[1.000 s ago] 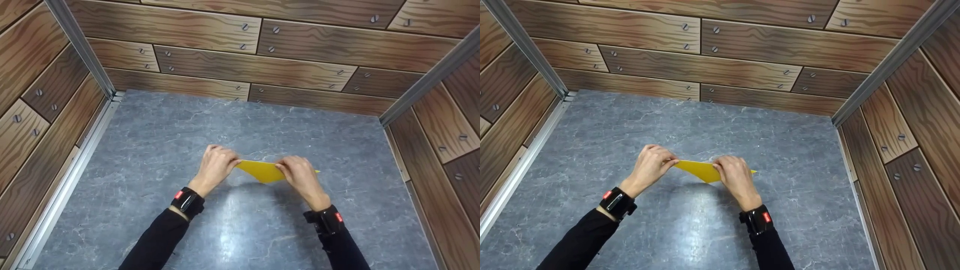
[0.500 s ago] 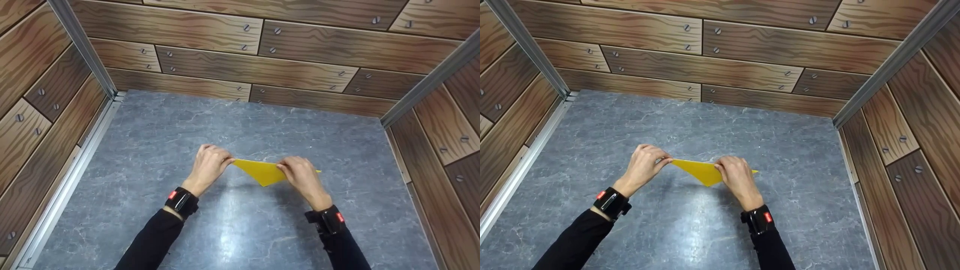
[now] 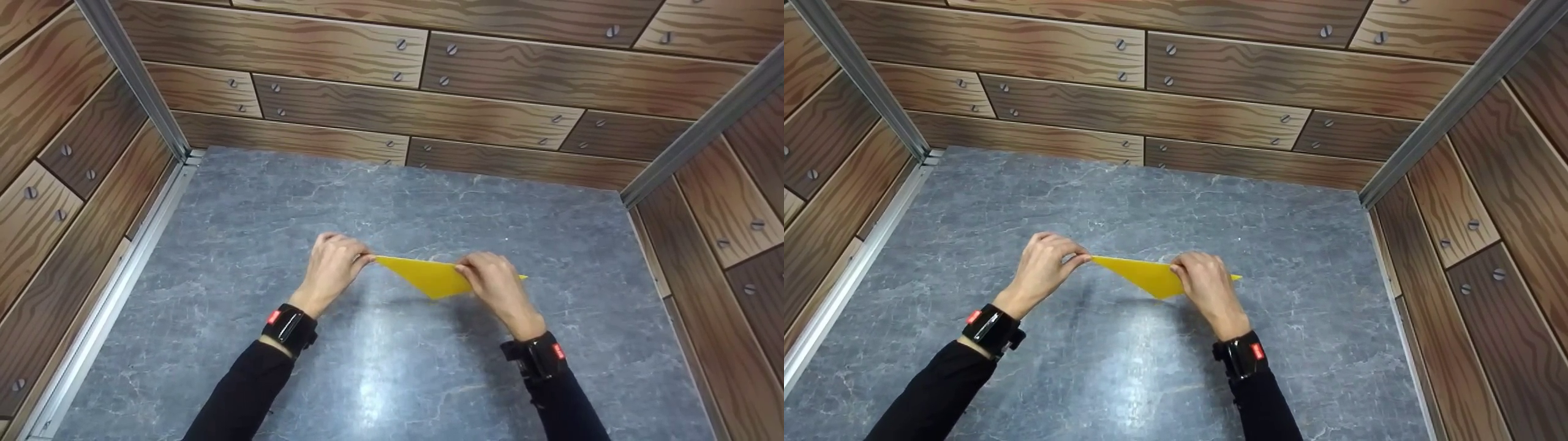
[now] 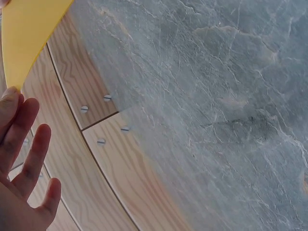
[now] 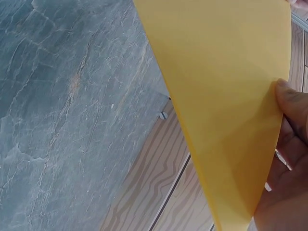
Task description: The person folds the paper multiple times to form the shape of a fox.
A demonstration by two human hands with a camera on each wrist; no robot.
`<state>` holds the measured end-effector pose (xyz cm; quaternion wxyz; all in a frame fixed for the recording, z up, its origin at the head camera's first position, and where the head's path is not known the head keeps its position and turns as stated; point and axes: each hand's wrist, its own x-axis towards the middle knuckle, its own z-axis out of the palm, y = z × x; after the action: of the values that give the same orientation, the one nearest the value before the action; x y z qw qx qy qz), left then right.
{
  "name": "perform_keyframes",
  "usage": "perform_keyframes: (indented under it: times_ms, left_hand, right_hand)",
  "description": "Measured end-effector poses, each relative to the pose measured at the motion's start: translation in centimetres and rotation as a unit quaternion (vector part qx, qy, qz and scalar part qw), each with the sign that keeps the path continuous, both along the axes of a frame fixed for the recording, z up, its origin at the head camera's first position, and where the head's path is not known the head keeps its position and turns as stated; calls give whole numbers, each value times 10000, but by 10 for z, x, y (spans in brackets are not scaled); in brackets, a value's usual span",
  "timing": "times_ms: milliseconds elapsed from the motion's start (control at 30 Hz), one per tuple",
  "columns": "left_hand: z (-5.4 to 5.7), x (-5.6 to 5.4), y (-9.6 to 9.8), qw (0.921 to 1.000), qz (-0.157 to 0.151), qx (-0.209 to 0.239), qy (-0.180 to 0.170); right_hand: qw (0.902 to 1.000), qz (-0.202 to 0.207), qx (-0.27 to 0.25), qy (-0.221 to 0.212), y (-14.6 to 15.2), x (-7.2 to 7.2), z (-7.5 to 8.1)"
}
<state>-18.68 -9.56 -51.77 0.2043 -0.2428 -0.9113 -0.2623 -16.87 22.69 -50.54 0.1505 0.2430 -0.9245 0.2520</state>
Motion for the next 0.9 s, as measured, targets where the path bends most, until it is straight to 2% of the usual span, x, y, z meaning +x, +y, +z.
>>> perform_keyframes:
  times_ms: [167, 367, 433, 533, 633, 700, 900]
  left_hand:
    - [0, 0, -4, 10000, 30, -12, -22]
    - [-1, -1, -9, 9981, 541, 155, 237]
    - [-1, -1, -6, 9977, 565, 305, 220]
    - [1, 0, 2, 9990, 317, 299, -138]
    - [2, 1, 12, 9966, -23, 190, -805]
    - [2, 2, 16, 9930, -136, 107, -1168]
    - [-3, 3, 20, 9864, -279, 308, -1589]
  right_hand:
    - [9998, 147, 29, 105, 2, -1, -1]
    - [10000, -48, -28, 42, 6, -2, 0]
    - [9999, -87, -54, -128, 5, -2, 1]
    - [9990, -80, -115, -422, 1, -3, 2]
    - [9975, -38, -175, -680, -5, -2, 3]
    - [9960, -34, -193, -876, -8, -2, 4]
    - [9890, -184, -93, -1468, -10, -4, 3]
